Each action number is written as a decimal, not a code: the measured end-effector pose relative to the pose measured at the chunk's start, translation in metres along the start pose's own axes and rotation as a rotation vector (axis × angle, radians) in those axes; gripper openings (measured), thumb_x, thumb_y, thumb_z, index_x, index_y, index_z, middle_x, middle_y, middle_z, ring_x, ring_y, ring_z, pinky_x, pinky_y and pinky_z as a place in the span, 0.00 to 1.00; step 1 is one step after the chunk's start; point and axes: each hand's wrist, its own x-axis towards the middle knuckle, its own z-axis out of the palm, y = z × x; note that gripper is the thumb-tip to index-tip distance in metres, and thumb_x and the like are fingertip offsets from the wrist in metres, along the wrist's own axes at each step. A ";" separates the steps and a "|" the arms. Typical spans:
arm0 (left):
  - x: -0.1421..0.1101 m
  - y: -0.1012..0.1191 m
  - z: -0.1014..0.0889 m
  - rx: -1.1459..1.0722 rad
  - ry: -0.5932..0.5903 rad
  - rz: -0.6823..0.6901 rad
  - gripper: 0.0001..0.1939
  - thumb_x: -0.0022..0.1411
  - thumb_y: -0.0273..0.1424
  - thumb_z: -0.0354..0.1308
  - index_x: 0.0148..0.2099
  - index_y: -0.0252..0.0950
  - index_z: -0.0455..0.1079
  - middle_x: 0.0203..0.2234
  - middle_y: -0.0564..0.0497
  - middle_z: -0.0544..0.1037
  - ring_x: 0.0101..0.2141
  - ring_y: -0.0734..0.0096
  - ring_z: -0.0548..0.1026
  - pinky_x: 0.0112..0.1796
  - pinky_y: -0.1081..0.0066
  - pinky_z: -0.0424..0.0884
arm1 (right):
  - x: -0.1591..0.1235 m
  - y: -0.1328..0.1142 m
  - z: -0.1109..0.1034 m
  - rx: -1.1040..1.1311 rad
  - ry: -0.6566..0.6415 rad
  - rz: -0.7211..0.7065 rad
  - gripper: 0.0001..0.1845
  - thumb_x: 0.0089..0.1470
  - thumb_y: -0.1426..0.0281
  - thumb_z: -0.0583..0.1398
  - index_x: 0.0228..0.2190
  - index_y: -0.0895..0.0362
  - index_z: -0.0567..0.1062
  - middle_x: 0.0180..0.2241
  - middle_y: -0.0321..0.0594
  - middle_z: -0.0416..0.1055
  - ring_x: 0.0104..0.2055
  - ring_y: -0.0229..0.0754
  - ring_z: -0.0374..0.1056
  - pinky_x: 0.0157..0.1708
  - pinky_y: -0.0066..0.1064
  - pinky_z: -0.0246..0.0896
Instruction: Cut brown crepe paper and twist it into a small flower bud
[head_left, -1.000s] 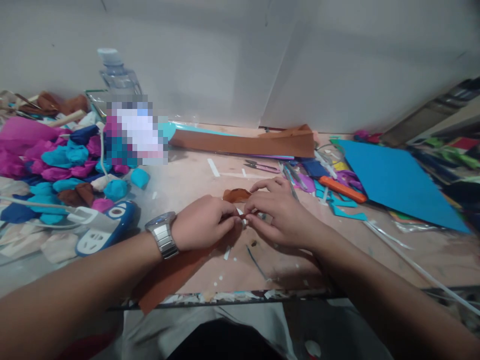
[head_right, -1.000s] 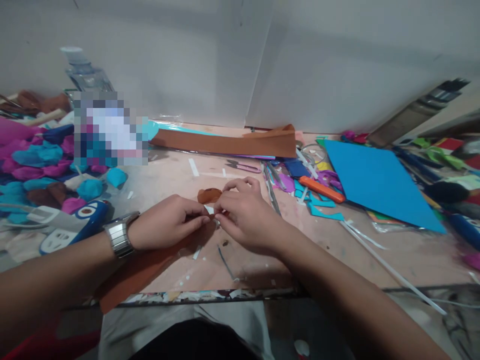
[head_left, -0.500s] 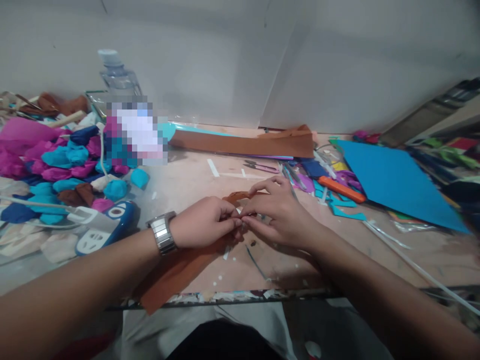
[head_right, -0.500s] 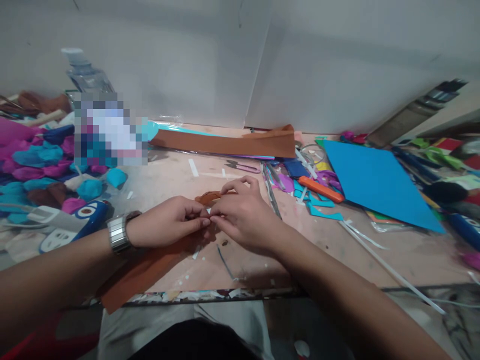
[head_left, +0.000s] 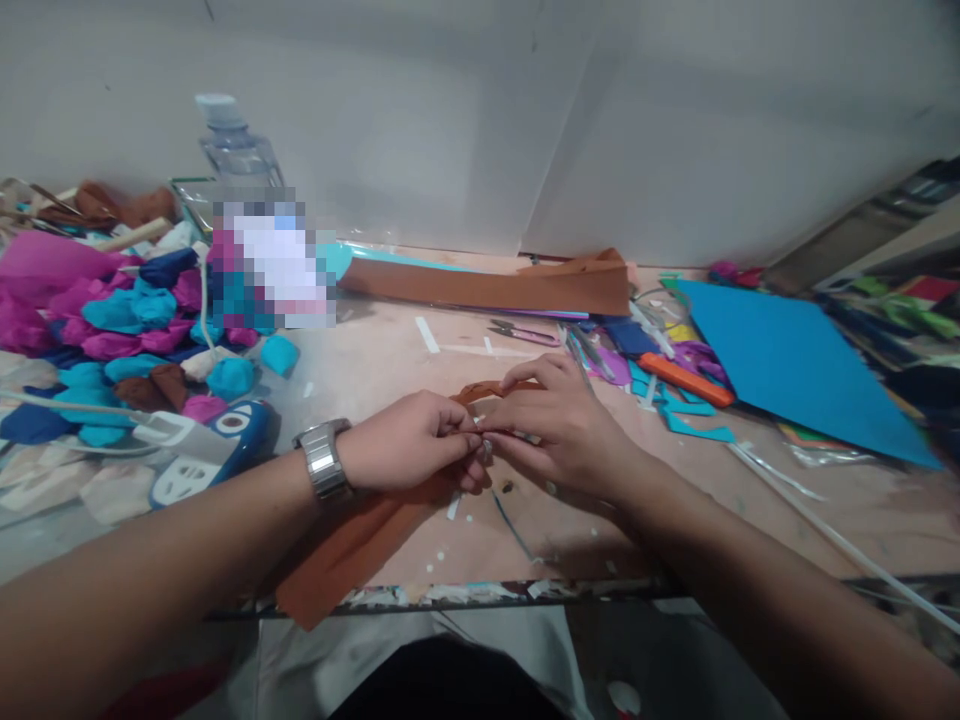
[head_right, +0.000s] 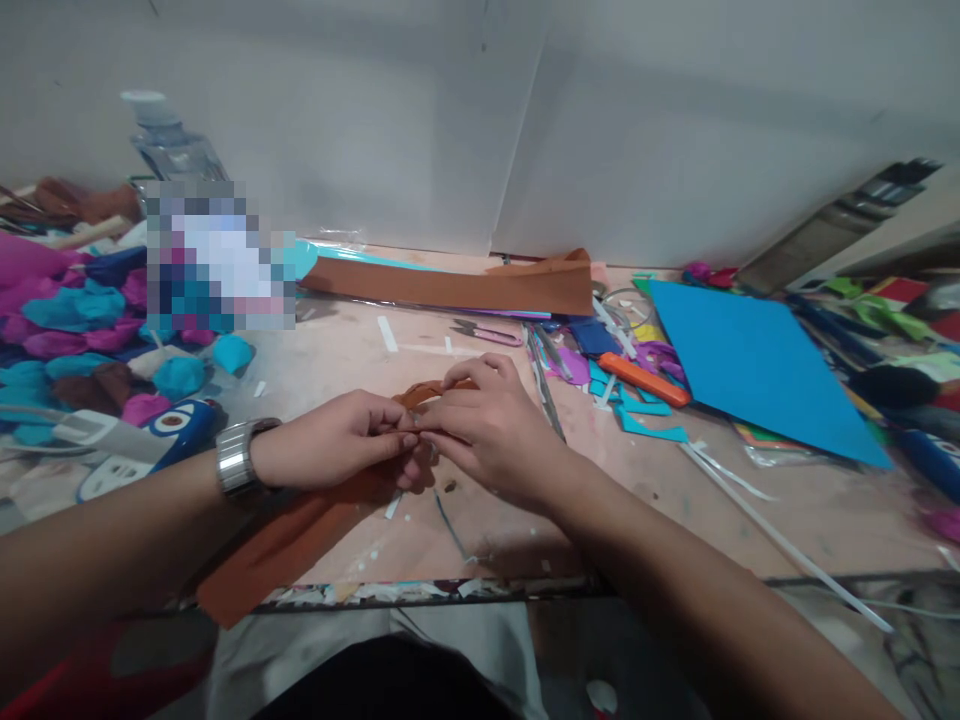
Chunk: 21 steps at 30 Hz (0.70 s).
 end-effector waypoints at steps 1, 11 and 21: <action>0.000 0.000 -0.001 -0.077 -0.008 -0.026 0.11 0.73 0.30 0.54 0.39 0.31 0.73 0.31 0.46 0.83 0.33 0.72 0.83 0.40 0.69 0.78 | 0.000 0.000 0.000 0.004 0.012 -0.014 0.08 0.65 0.69 0.64 0.43 0.48 0.82 0.41 0.36 0.83 0.52 0.49 0.67 0.58 0.47 0.52; 0.001 0.001 -0.002 -0.353 -0.039 -0.074 0.18 0.69 0.41 0.63 0.36 0.28 0.73 0.29 0.44 0.82 0.30 0.69 0.82 0.39 0.66 0.78 | 0.000 0.000 -0.003 -0.013 0.059 -0.064 0.06 0.65 0.69 0.64 0.42 0.50 0.82 0.38 0.35 0.84 0.49 0.50 0.68 0.57 0.50 0.54; -0.007 0.010 0.003 0.480 0.215 0.122 0.13 0.70 0.34 0.56 0.33 0.34 0.74 0.26 0.52 0.80 0.27 0.74 0.74 0.31 0.74 0.67 | -0.001 -0.001 -0.002 0.009 0.040 -0.005 0.04 0.64 0.70 0.64 0.39 0.51 0.82 0.39 0.38 0.82 0.52 0.51 0.68 0.59 0.51 0.52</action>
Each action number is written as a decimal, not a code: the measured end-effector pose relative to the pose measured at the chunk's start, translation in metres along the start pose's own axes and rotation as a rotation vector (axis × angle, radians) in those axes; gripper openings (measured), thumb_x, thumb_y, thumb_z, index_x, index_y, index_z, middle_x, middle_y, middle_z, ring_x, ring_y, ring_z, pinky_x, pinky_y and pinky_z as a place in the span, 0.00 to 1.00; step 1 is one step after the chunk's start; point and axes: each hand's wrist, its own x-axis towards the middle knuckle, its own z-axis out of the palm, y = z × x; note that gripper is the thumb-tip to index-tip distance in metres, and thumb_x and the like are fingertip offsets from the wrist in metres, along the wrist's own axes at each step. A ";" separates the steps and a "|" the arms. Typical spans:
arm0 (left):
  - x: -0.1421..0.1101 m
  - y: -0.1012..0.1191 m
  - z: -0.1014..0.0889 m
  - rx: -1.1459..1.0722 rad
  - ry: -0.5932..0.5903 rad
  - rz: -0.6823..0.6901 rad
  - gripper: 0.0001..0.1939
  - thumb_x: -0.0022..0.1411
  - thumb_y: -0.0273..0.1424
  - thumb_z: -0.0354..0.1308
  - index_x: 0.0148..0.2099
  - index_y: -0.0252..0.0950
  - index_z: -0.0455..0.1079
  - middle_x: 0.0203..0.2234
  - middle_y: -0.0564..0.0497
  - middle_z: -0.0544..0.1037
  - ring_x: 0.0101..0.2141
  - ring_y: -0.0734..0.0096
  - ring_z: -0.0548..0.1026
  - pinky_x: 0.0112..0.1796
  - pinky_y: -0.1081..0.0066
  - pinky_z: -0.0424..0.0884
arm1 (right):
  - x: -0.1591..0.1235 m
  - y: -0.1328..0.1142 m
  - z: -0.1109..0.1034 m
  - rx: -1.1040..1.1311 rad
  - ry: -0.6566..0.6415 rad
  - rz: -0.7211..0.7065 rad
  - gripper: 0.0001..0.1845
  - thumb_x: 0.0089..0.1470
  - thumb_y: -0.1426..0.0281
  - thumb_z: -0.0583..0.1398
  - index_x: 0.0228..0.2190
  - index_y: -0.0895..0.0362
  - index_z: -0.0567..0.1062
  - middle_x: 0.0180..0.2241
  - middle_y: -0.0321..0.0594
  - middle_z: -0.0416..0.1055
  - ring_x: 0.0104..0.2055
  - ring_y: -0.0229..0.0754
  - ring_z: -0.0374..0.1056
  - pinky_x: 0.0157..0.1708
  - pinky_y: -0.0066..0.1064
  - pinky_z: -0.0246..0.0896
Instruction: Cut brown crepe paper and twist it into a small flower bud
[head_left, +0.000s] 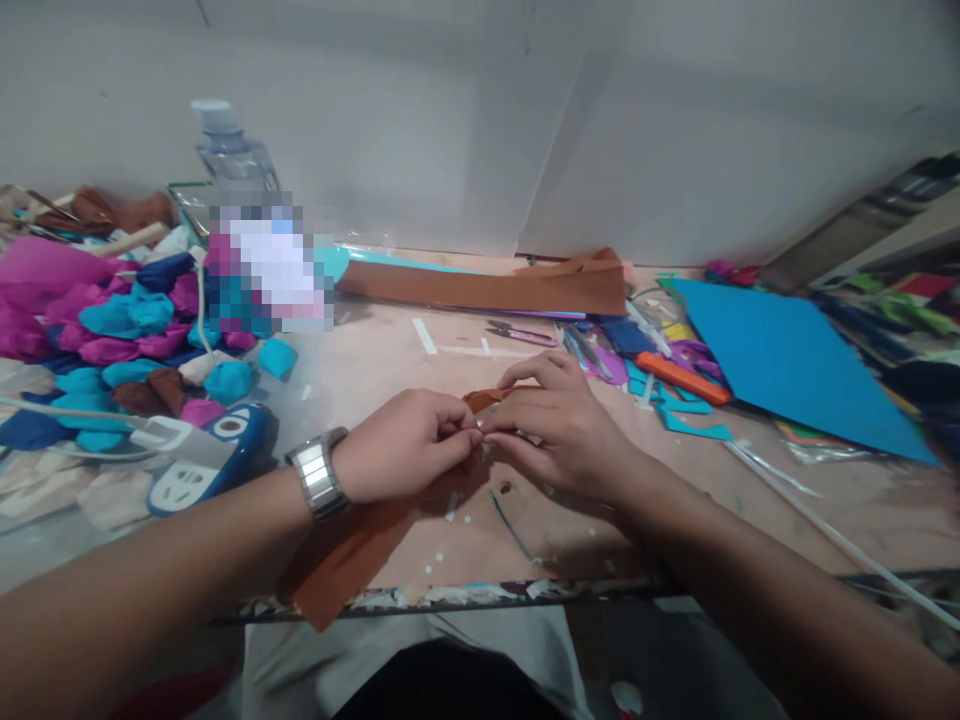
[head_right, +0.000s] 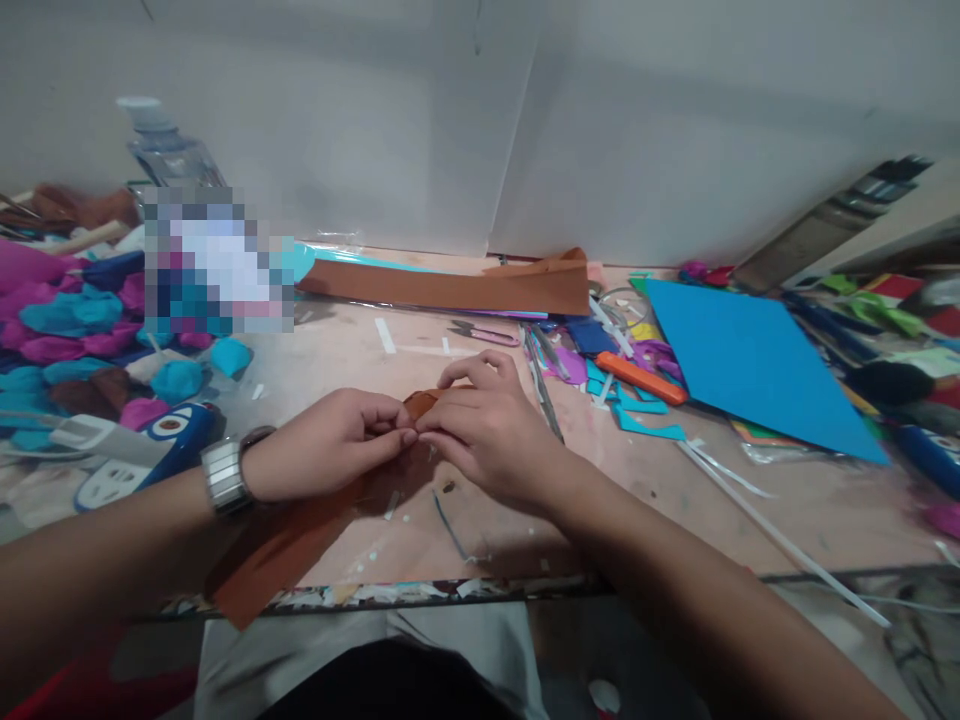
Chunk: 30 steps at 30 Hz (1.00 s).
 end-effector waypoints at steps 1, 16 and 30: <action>-0.002 0.003 0.000 0.119 0.038 0.021 0.14 0.70 0.34 0.56 0.33 0.34 0.74 0.25 0.53 0.79 0.26 0.74 0.72 0.29 0.74 0.64 | 0.000 0.000 0.000 0.003 0.001 0.007 0.04 0.63 0.70 0.64 0.39 0.51 0.82 0.39 0.38 0.82 0.53 0.52 0.68 0.59 0.52 0.51; -0.004 -0.002 0.003 0.990 0.046 0.383 0.10 0.72 0.29 0.51 0.41 0.35 0.74 0.25 0.50 0.80 0.23 0.66 0.77 0.23 0.68 0.58 | 0.003 -0.008 -0.006 0.112 -0.152 0.091 0.08 0.62 0.75 0.61 0.38 0.53 0.81 0.41 0.42 0.82 0.58 0.53 0.66 0.61 0.53 0.48; -0.004 -0.001 0.000 0.600 0.095 0.263 0.14 0.73 0.34 0.52 0.38 0.37 0.77 0.27 0.51 0.81 0.26 0.70 0.76 0.30 0.70 0.62 | 0.004 -0.009 -0.007 0.134 -0.173 0.108 0.07 0.65 0.74 0.59 0.37 0.53 0.77 0.39 0.40 0.78 0.60 0.54 0.62 0.62 0.52 0.46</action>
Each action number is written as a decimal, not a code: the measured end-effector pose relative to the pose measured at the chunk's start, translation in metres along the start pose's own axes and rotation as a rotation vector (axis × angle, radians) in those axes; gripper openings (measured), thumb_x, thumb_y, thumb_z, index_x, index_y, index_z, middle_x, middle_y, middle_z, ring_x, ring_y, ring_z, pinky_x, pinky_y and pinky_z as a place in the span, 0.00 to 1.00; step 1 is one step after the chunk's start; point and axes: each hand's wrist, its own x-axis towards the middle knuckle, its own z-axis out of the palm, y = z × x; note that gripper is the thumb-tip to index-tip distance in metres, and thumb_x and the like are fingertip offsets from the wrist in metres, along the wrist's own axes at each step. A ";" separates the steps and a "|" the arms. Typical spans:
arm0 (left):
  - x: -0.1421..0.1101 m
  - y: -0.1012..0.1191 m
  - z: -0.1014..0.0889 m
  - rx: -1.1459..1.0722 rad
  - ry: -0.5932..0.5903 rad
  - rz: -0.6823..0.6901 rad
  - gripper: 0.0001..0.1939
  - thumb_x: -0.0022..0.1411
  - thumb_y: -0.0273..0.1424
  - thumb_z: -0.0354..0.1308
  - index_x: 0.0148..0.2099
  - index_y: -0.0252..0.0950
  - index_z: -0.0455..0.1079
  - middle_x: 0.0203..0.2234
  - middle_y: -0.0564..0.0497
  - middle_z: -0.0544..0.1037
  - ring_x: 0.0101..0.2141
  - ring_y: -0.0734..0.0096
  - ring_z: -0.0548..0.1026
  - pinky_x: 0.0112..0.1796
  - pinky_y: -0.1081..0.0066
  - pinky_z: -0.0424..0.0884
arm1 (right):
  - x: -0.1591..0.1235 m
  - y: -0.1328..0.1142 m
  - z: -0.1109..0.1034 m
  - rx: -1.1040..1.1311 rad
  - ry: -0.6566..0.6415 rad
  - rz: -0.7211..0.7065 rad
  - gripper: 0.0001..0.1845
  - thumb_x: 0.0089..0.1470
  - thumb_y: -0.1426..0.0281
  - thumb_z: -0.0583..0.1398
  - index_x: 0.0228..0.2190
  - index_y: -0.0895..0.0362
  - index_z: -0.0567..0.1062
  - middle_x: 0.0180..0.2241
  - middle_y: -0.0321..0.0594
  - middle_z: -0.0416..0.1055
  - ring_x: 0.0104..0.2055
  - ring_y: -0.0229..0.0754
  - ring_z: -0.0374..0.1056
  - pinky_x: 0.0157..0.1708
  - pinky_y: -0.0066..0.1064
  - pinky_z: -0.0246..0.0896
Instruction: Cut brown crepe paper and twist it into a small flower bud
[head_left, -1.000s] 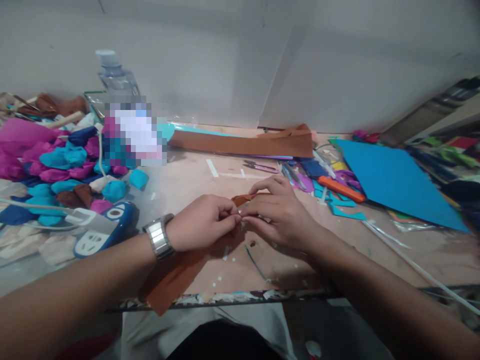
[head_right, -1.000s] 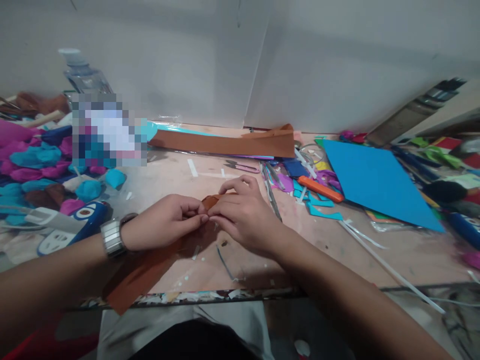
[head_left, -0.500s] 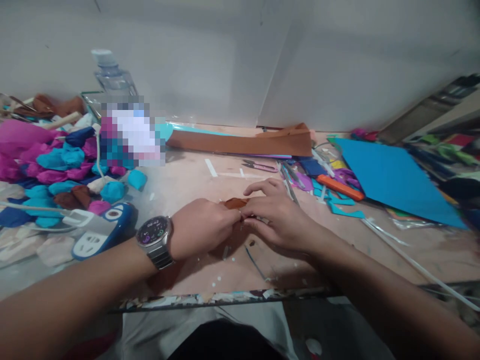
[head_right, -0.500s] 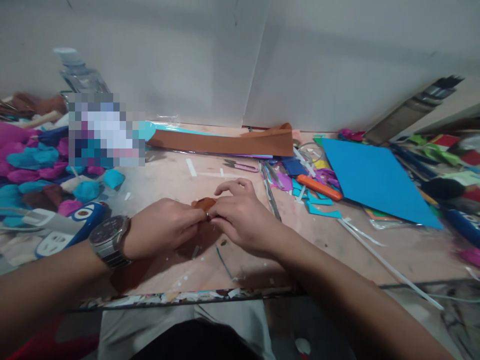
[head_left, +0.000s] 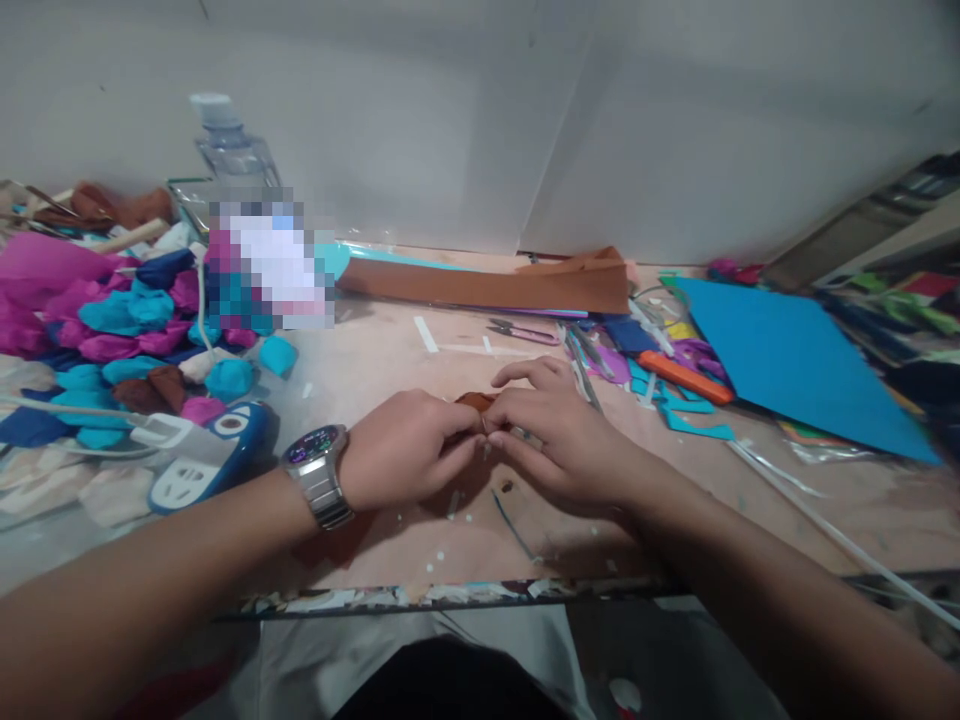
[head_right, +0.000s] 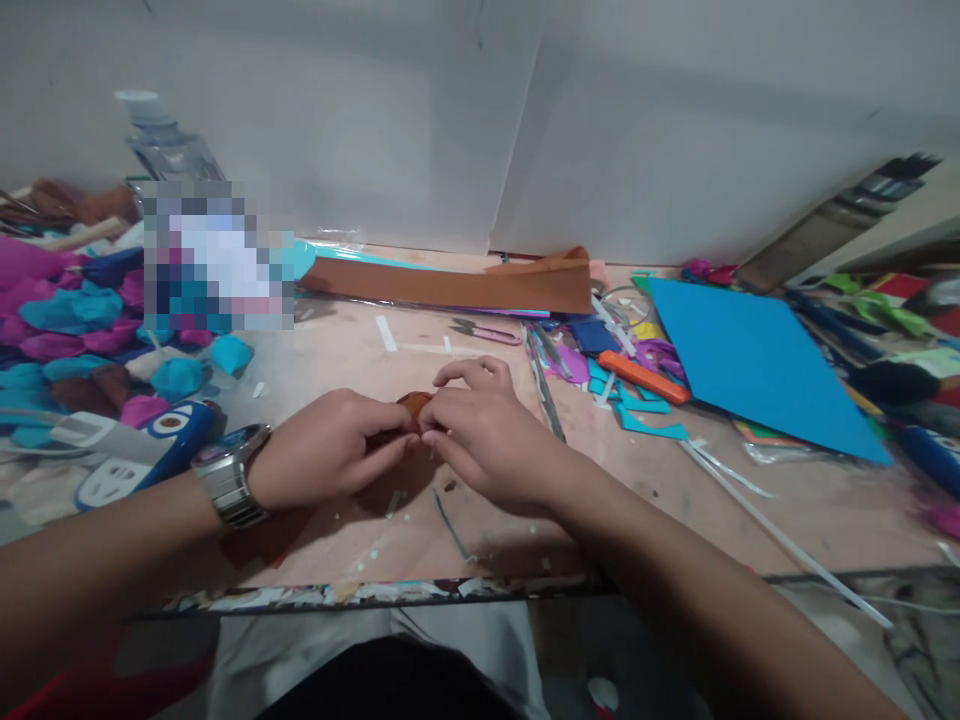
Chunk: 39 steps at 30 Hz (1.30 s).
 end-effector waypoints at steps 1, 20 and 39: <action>0.000 0.000 0.000 -0.046 -0.011 -0.027 0.14 0.73 0.35 0.52 0.39 0.37 0.78 0.27 0.52 0.81 0.26 0.70 0.75 0.30 0.70 0.62 | 0.000 0.001 0.001 -0.020 0.006 -0.003 0.06 0.65 0.73 0.59 0.38 0.53 0.77 0.38 0.40 0.78 0.60 0.54 0.62 0.62 0.53 0.45; 0.002 -0.002 0.001 -0.224 -0.065 -0.115 0.14 0.72 0.34 0.52 0.40 0.37 0.79 0.30 0.51 0.82 0.29 0.71 0.76 0.33 0.72 0.64 | 0.001 0.006 0.002 -0.096 0.011 -0.039 0.09 0.67 0.70 0.57 0.39 0.53 0.78 0.45 0.43 0.79 0.58 0.54 0.64 0.61 0.53 0.49; 0.006 -0.006 -0.001 -0.481 -0.178 -0.125 0.19 0.76 0.36 0.50 0.36 0.35 0.76 0.32 0.52 0.83 0.34 0.72 0.78 0.39 0.72 0.69 | -0.001 0.009 0.005 -0.008 0.121 -0.020 0.07 0.64 0.70 0.62 0.40 0.49 0.82 0.48 0.37 0.80 0.57 0.50 0.66 0.61 0.50 0.50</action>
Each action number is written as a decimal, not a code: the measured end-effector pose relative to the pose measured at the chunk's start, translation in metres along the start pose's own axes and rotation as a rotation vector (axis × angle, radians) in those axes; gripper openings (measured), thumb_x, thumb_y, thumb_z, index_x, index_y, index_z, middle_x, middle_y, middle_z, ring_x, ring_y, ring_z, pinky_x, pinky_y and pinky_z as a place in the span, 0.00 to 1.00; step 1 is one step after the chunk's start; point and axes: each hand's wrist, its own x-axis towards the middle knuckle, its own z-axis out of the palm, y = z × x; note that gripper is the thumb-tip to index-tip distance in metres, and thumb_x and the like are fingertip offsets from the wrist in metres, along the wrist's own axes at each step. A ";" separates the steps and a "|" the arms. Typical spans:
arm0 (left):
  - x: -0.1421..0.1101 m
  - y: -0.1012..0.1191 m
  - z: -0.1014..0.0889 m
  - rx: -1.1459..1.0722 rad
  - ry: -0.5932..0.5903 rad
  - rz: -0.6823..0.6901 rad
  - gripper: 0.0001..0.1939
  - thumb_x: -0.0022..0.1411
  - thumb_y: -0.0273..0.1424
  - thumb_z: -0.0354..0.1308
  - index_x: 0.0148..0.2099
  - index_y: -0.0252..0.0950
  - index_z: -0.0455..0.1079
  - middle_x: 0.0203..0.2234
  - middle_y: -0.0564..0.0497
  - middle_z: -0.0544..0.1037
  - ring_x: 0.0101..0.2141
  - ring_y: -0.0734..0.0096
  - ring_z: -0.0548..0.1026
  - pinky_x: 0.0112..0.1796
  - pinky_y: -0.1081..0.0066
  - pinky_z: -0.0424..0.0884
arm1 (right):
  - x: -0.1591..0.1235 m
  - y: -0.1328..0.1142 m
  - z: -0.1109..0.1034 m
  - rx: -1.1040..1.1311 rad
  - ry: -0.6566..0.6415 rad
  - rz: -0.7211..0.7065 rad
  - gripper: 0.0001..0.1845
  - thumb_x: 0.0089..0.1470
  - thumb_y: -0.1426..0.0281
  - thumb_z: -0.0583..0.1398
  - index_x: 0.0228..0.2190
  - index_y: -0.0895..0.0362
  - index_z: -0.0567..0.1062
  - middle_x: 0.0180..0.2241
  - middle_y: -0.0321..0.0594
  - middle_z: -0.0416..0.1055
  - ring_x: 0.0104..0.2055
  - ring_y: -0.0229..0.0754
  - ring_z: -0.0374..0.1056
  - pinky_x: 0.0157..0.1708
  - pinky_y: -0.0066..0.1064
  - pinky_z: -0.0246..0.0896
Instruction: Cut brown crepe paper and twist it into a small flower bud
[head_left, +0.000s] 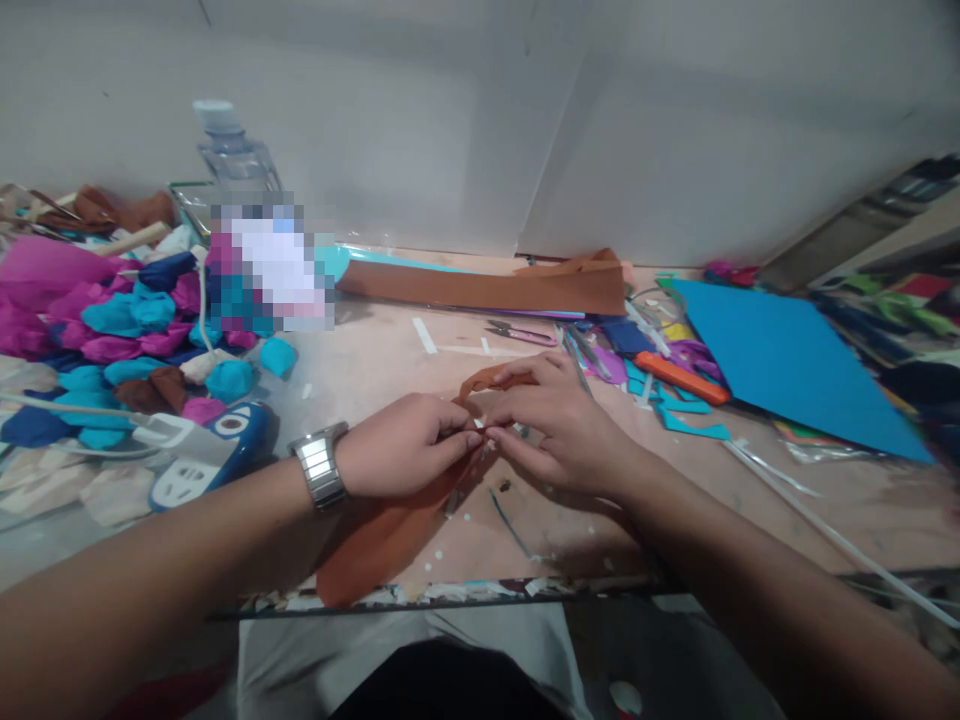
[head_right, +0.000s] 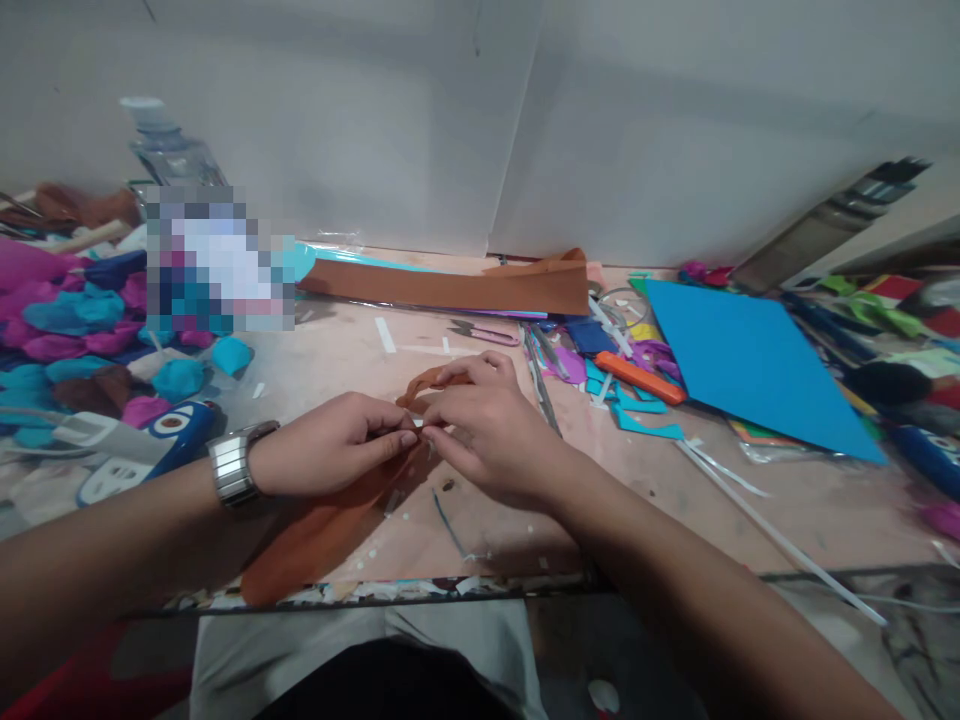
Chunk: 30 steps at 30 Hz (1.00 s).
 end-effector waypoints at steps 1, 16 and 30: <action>0.000 0.000 0.000 -0.011 -0.003 0.001 0.19 0.76 0.36 0.50 0.36 0.35 0.76 0.32 0.52 0.83 0.34 0.71 0.78 0.39 0.72 0.69 | 0.000 0.000 0.000 -0.004 0.002 0.001 0.07 0.63 0.70 0.63 0.40 0.49 0.82 0.48 0.37 0.80 0.57 0.50 0.66 0.61 0.50 0.50; 0.002 -0.008 0.002 -0.939 -0.208 -0.203 0.16 0.65 0.41 0.67 0.37 0.33 0.70 0.29 0.48 0.82 0.31 0.68 0.82 0.39 0.66 0.79 | 0.000 0.007 -0.002 -0.042 0.080 -0.155 0.10 0.65 0.70 0.64 0.47 0.48 0.82 0.45 0.36 0.83 0.53 0.49 0.69 0.57 0.48 0.58; 0.001 -0.005 0.002 -0.996 -0.135 -0.233 0.16 0.66 0.39 0.68 0.36 0.34 0.66 0.27 0.50 0.81 0.29 0.70 0.82 0.37 0.68 0.78 | 0.001 0.002 -0.004 -0.105 0.097 -0.105 0.07 0.65 0.67 0.64 0.43 0.46 0.83 0.43 0.37 0.82 0.53 0.50 0.70 0.60 0.53 0.50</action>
